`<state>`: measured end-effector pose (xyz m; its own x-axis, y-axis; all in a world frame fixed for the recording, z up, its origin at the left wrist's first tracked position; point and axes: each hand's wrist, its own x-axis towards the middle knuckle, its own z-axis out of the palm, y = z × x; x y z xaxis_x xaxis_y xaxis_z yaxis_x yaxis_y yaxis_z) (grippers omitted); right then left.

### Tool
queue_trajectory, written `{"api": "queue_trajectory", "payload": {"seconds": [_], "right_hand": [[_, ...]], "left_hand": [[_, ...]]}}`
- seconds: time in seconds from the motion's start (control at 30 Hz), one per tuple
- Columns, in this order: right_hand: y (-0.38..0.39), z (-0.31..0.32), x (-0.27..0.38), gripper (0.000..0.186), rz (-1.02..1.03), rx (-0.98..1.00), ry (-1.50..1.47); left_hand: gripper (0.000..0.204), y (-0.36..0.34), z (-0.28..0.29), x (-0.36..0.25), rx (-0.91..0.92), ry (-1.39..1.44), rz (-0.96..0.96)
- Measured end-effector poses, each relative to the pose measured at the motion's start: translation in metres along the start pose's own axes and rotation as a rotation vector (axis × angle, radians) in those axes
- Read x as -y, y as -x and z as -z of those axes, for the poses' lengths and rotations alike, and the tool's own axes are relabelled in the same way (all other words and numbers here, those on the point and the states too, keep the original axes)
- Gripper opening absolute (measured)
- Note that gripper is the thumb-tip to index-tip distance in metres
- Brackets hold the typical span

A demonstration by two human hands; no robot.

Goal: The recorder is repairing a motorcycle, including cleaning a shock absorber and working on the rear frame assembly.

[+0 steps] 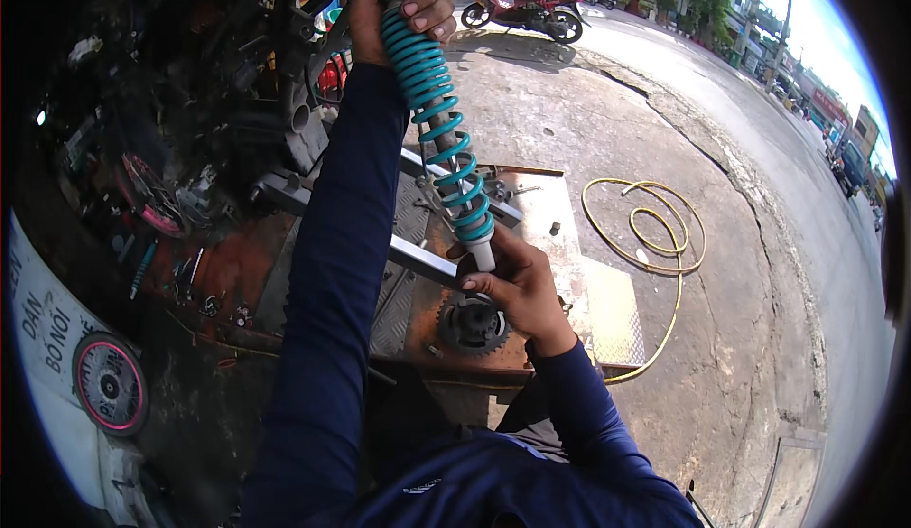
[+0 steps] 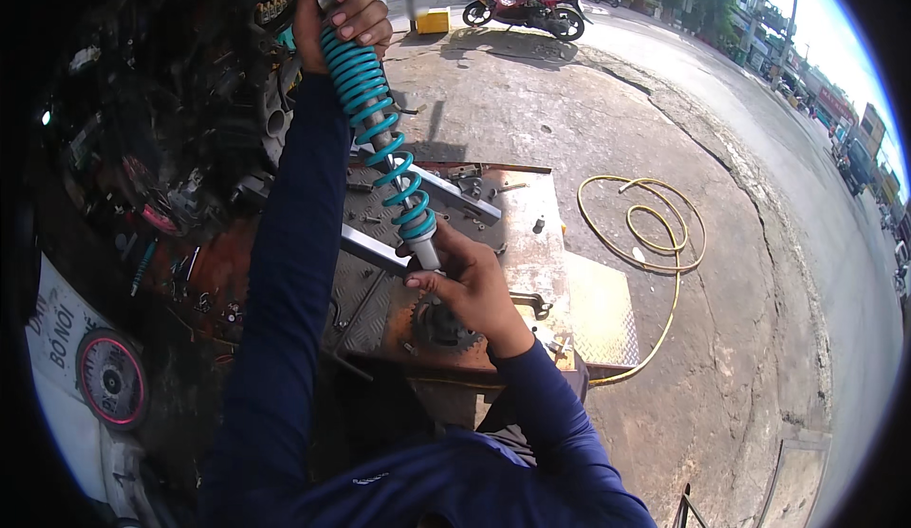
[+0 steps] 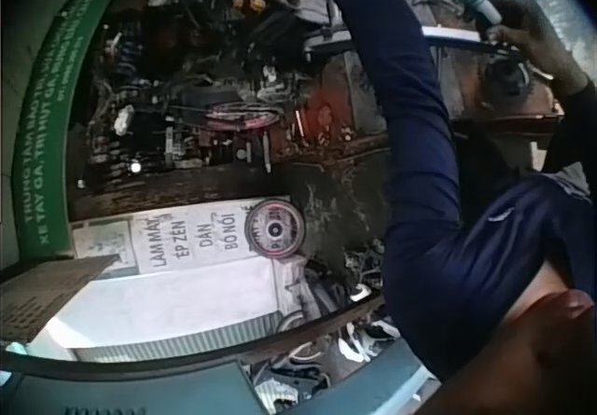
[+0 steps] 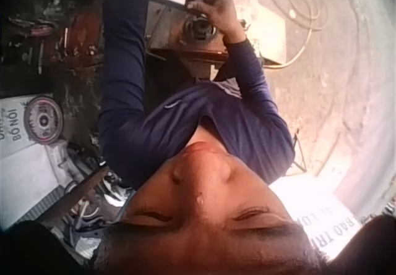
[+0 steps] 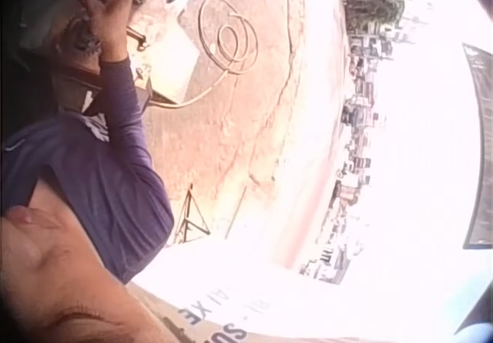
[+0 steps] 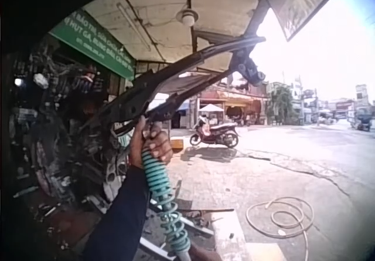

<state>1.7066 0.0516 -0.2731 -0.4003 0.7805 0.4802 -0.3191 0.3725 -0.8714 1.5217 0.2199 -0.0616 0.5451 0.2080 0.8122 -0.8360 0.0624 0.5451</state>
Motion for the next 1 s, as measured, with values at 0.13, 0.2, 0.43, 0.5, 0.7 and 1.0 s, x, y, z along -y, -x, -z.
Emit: {"api": "queue_trajectory", "payload": {"seconds": [0.13,0.2,0.43,0.5,0.7,1.0], "right_hand": [[-0.002,-0.007,-0.011,0.071,0.033,-0.042,0.011],[-0.004,-0.006,-0.016,0.075,0.033,-0.1,0.054],[-0.016,-0.004,-0.019,0.071,0.039,-0.173,0.048],[-0.022,-0.001,-0.02,0.056,-0.05,-0.275,0.112],[-0.042,0.013,-0.023,0.036,-0.124,-0.345,-0.073],[-0.087,0.024,0.016,0.034,0.014,-0.51,0.478]], "left_hand": [[0.049,-0.005,0.009,0.004,-0.122,-0.06,0.061],[0.047,-0.009,0.007,0.006,-0.126,-0.083,0.082],[0.032,-0.022,-0.015,0.018,-0.689,-0.652,0.172],[0.03,-0.023,-0.018,0.026,-0.684,-0.869,0.157],[0.039,-0.012,-0.028,0.04,-0.514,-0.73,0.062],[0.044,-0.054,-0.063,0.036,-0.548,-0.861,-0.228]]}}
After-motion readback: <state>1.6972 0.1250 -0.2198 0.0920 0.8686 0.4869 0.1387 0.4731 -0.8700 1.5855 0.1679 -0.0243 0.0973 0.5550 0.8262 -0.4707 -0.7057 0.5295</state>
